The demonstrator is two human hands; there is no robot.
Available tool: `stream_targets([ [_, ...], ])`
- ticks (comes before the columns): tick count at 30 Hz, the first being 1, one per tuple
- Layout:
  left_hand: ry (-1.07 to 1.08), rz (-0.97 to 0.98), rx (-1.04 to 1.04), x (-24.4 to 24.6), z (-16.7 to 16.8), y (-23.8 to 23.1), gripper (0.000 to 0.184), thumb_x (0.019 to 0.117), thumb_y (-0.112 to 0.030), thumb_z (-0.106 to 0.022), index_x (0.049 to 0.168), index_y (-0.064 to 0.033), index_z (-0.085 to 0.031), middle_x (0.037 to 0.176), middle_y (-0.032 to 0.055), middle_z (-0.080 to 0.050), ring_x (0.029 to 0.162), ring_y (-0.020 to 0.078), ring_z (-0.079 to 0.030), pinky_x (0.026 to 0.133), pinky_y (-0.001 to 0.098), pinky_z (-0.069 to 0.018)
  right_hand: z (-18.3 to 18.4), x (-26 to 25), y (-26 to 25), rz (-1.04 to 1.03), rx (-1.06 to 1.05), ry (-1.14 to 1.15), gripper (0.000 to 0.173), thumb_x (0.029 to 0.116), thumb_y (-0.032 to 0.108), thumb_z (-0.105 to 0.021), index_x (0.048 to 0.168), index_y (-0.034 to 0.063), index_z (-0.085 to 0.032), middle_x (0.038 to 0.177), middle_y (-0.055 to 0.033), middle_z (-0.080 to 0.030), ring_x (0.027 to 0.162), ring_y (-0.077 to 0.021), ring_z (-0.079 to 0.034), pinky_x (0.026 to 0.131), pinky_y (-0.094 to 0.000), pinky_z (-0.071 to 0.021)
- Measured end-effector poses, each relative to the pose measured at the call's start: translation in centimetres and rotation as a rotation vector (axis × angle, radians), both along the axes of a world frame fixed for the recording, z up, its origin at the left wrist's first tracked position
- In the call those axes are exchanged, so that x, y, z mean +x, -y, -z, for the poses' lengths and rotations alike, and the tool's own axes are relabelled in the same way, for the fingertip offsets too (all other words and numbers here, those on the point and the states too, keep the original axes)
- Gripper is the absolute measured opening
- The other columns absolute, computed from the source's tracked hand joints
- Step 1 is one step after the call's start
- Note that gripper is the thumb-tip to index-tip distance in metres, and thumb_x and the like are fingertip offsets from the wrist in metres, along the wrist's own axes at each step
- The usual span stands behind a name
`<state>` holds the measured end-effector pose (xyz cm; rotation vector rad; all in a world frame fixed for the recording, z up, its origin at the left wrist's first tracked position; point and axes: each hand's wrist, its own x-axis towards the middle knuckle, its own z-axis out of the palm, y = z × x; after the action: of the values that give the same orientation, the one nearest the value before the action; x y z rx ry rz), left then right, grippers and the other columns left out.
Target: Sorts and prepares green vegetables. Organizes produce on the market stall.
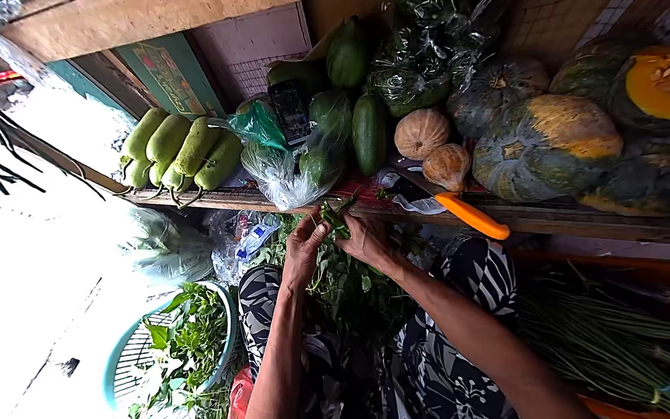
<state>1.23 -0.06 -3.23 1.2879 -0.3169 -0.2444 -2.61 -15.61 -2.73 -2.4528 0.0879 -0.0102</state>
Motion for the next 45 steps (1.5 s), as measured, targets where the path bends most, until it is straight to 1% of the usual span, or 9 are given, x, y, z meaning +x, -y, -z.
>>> stream_targets([
  [6, 0.253, -0.014, 0.543, 0.6, -1.0, -1.2, 0.055, 0.0978, -0.022, -0.067, 0.144, 0.0028, -0.051, 0.124, 0.0148, -0.069, 0.101, 0.0129, -0.071, 0.091, 0.0301, -0.0575, 1.1, 0.2, -0.6, -0.134, -0.161, -0.023, 0.039, 0.0971, 0.02, -0.064, 0.131, 0.0014, -0.059, 0.11, -0.0242, -0.07, 0.107, -0.0427, -0.067, 0.093, -0.0593, -0.0471],
  [14, 0.332, -0.074, 0.838, 0.8, -1.6, -0.4, 0.034, 0.0913, -0.023, -0.077, 0.115, -0.0009, -0.067, 0.096, 0.0092, -0.073, 0.081, 0.0139, -0.071, 0.079, 0.0354, -0.0584, 1.8, 0.2, -1.1, -0.141, -0.182, 0.007, 0.038, 0.0963, 0.018, -0.063, 0.128, -0.002, -0.057, 0.102, -0.024, -0.071, 0.104, -0.0416, -0.068, 0.097, -0.0563, -0.0459],
  [20, 0.065, 0.044, 0.292, 0.9, 1.1, 0.1, 0.058, 0.0924, -0.035, -0.067, 0.136, -0.0041, -0.045, 0.119, 0.0063, -0.064, 0.108, 0.0131, -0.064, 0.095, 0.0349, -0.0541, -0.1, 0.4, 0.5, 0.033, 0.274, -0.049, 0.07, 0.0864, 0.026, -0.083, 0.14, -0.0021, -0.047, 0.105, -0.0258, -0.069, 0.099, -0.0413, -0.068, 0.087, -0.06, -0.0525],
  [23, 0.085, 0.332, 0.526, 0.2, 2.1, -0.4, 0.122, 0.0707, -0.061, -0.081, 0.159, -0.0014, -0.022, 0.151, 0.0166, -0.049, 0.137, 0.0213, -0.05, 0.112, 0.0388, -0.0442, -0.4, 0.5, 2.6, 0.124, 0.781, 0.067, 0.066, 0.0832, 0.015, -0.084, 0.137, -0.002, -0.049, 0.109, -0.018, -0.068, 0.096, -0.0226, -0.066, 0.087, -0.0425, -0.0553],
  [27, 0.076, 0.373, 0.64, -1.6, 2.7, 0.9, 0.106, 0.0753, -0.034, -0.087, 0.156, 0.0002, -0.027, 0.141, 0.0199, -0.056, 0.128, 0.0167, -0.058, 0.111, 0.0332, -0.0466, 0.2, 1.7, 3.8, 0.151, 1.172, 0.215, 0.057, 0.0896, 0.023, -0.072, 0.135, 0.0006, -0.044, 0.109, -0.0102, -0.068, 0.099, -0.0134, -0.068, 0.091, -0.0302, -0.0575],
  [34, 0.042, 0.054, 0.396, -1.4, 2.0, 0.9, 0.079, 0.084, -0.016, -0.08, 0.15, -0.0051, -0.037, 0.13, 0.0146, -0.062, 0.113, 0.0156, -0.065, 0.098, 0.0366, -0.0548, -0.4, -0.4, 3.8, -0.037, 0.536, 0.168, 0.099, 0.087, 0.041, -0.078, 0.161, 0.0061, -0.023, 0.155, -0.0227, -0.044, 0.137, -0.0311, -0.05, 0.11, -0.0486, -0.0451],
  [38, 0.063, 0.008, 0.413, -1.8, 2.1, -0.2, 0.113, 0.0775, -0.021, -0.089, 0.161, -0.0135, -0.014, 0.15, 0.0164, -0.048, 0.129, 0.0205, -0.056, 0.105, 0.0418, -0.0503, 0.4, -0.9, 1.3, -0.125, 0.619, 0.232, 0.08, 0.0905, 0.022, -0.078, 0.155, 0.002, -0.035, 0.147, -0.0169, -0.053, 0.132, -0.0163, -0.055, 0.111, -0.0356, -0.0457],
  [42, 0.013, -0.125, 0.2, -2.7, 0.4, -2.6, 0.095, 0.0807, -0.019, -0.085, 0.157, -0.0148, -0.028, 0.136, 0.0087, -0.06, 0.116, 0.0151, -0.064, 0.098, 0.0376, -0.056, 0.2, 0.1, 2.0, -0.368, 0.811, 0.268, 0.113, 0.0845, 0.071, -0.067, 0.163, 0.0088, -0.015, 0.162, -0.0046, -0.038, 0.144, -0.0119, -0.041, 0.116, -0.0346, -0.0416],
  [45, 0.05, -0.253, 0.188, -1.4, -1.9, -6.4, 0.083, 0.0863, -0.02, -0.078, 0.155, -0.0166, -0.032, 0.131, 0.0055, -0.062, 0.109, 0.0132, -0.065, 0.091, 0.0371, -0.0581, 0.6, 0.9, 4.2, -0.231, 0.804, 0.313, 0.111, 0.0851, 0.062, -0.071, 0.163, 0.0106, -0.011, 0.157, -0.0105, -0.043, 0.133, -0.0206, -0.055, 0.102, -0.0408, -0.0546],
])
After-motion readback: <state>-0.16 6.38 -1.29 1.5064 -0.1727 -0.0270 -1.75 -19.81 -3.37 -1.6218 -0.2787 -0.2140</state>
